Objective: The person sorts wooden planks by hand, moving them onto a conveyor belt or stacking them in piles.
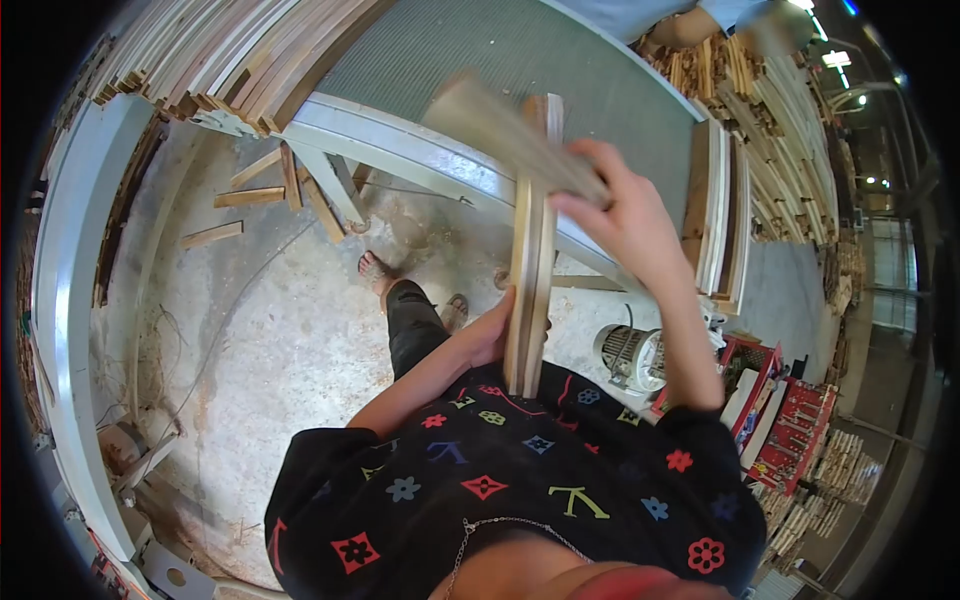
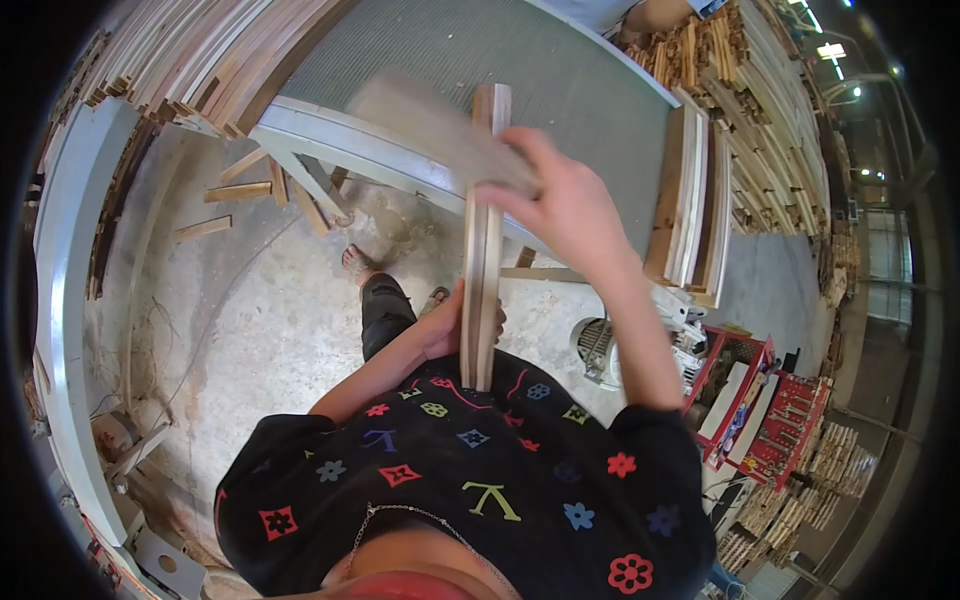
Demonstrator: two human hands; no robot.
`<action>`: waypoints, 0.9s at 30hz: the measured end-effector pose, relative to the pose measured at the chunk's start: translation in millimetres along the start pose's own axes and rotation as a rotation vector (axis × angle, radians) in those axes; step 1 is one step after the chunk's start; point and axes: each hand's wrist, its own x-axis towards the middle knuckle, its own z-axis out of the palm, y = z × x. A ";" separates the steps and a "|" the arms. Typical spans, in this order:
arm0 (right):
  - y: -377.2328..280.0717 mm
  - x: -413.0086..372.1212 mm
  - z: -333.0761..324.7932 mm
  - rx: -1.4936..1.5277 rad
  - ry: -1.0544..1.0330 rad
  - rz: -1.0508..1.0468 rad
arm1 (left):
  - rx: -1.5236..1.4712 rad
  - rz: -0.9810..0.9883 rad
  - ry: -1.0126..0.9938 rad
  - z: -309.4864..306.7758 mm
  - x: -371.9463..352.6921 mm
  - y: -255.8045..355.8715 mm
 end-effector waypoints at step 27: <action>32.8 148.3 98.6 0.067 0.220 0.332 | 0.179 0.095 -0.063 -25.1 -40.1 61.4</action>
